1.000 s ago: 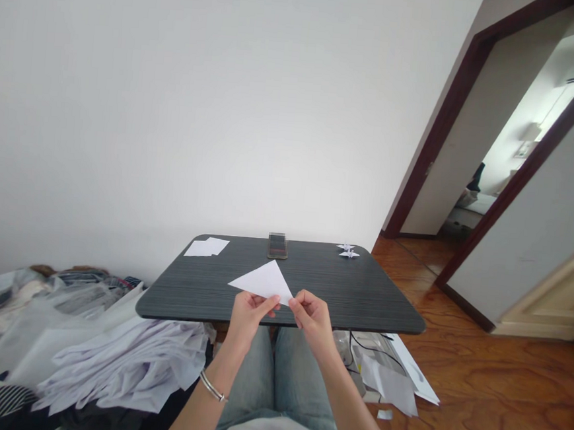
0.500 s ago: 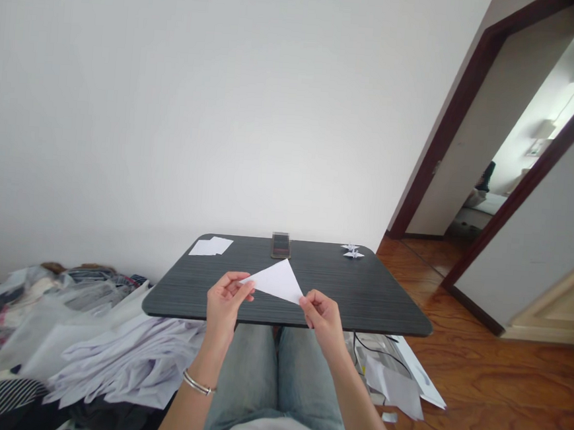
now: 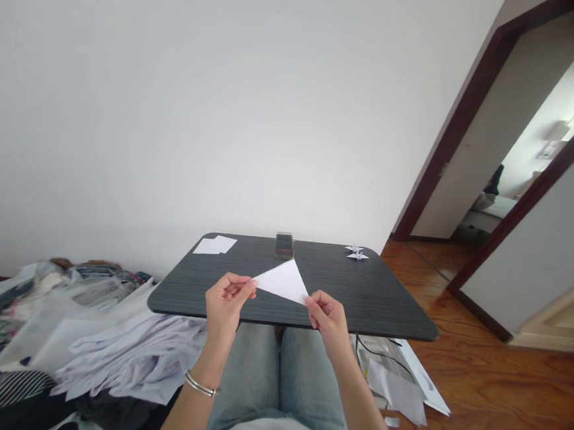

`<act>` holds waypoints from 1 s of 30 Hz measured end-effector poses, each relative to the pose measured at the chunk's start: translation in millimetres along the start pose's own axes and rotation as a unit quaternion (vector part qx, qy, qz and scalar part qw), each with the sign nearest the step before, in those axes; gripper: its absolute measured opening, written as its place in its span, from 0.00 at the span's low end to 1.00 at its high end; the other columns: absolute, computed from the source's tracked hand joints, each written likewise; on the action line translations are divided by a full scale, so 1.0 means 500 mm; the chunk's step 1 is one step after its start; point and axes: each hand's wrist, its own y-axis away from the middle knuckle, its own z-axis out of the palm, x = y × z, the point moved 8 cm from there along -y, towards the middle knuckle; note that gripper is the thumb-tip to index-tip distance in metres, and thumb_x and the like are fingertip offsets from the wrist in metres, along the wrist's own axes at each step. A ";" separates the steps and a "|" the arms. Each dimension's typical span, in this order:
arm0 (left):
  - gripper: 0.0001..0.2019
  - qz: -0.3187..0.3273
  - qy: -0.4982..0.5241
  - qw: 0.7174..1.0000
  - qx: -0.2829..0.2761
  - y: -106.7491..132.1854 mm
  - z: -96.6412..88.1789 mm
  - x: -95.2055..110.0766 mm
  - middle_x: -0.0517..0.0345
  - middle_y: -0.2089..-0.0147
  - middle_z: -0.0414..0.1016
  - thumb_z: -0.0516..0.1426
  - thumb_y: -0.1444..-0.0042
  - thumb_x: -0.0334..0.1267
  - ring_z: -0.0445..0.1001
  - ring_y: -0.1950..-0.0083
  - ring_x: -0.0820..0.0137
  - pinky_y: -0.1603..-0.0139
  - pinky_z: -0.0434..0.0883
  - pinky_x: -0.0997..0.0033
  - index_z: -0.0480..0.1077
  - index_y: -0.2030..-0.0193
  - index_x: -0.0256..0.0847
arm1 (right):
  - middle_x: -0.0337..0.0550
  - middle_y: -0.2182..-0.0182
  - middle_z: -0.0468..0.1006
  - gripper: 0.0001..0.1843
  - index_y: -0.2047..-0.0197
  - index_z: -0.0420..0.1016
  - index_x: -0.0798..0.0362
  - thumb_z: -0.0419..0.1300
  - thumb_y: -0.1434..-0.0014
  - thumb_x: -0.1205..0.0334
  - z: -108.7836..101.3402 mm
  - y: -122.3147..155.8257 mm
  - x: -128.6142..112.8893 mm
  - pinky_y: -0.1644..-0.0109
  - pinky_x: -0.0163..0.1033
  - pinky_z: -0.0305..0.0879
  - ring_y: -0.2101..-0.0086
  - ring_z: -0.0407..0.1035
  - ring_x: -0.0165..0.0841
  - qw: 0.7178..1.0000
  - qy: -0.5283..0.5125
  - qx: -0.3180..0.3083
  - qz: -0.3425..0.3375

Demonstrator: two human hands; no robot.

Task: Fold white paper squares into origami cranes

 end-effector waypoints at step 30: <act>0.16 -0.107 -0.003 0.986 -0.125 0.020 0.068 -0.075 0.53 0.67 0.78 0.66 0.61 0.38 0.72 0.71 0.73 0.77 0.65 0.79 0.73 0.64 0.34 | 0.31 0.86 0.61 0.19 0.80 0.61 0.53 0.60 0.47 0.50 0.023 -0.001 0.003 0.81 0.31 0.46 0.85 0.52 0.23 0.999 0.037 -0.029 -0.013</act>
